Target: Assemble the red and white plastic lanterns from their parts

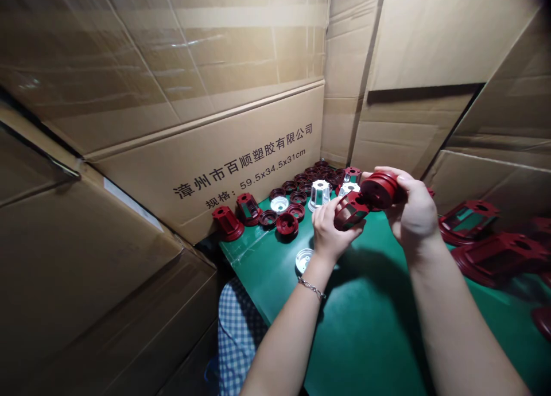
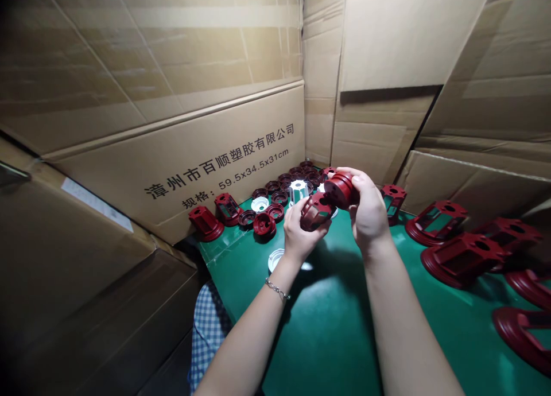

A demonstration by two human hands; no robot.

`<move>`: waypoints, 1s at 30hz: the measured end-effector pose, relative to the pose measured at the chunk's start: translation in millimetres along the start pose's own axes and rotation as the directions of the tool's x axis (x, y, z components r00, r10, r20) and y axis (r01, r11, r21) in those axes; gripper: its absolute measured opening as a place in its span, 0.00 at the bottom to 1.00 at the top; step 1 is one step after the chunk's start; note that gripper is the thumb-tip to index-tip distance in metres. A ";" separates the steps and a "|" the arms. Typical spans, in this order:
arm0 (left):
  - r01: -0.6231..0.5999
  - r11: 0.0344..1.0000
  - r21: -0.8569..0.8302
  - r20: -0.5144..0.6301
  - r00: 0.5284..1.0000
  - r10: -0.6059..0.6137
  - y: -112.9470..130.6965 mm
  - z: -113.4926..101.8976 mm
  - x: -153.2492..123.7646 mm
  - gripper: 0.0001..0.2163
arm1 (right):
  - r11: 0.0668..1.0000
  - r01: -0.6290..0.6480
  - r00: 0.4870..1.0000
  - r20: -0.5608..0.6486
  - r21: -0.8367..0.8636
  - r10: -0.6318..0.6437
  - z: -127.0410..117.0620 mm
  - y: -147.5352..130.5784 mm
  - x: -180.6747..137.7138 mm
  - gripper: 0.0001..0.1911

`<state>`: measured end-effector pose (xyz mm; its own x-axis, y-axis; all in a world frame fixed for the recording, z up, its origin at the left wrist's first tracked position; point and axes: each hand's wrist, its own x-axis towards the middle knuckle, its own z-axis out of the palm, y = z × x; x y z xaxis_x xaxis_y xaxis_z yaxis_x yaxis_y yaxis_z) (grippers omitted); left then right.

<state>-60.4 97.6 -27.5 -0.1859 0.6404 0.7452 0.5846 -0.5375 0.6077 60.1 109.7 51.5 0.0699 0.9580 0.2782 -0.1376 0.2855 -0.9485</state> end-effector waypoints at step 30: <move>0.446 0.859 -0.252 0.604 0.766 -0.221 5.9 14.2 -21.5 0.27 | 0.425 0.138 0.899 0.293 -0.895 0.325 -23.7 8.0 -2.0 0.17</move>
<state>-41.7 88.4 -43.8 0.2052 0.9404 0.2713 0.2200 -0.3144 0.9234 82.2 109.4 39.7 -0.2713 0.9624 -0.0138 0.8350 0.2282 -0.5007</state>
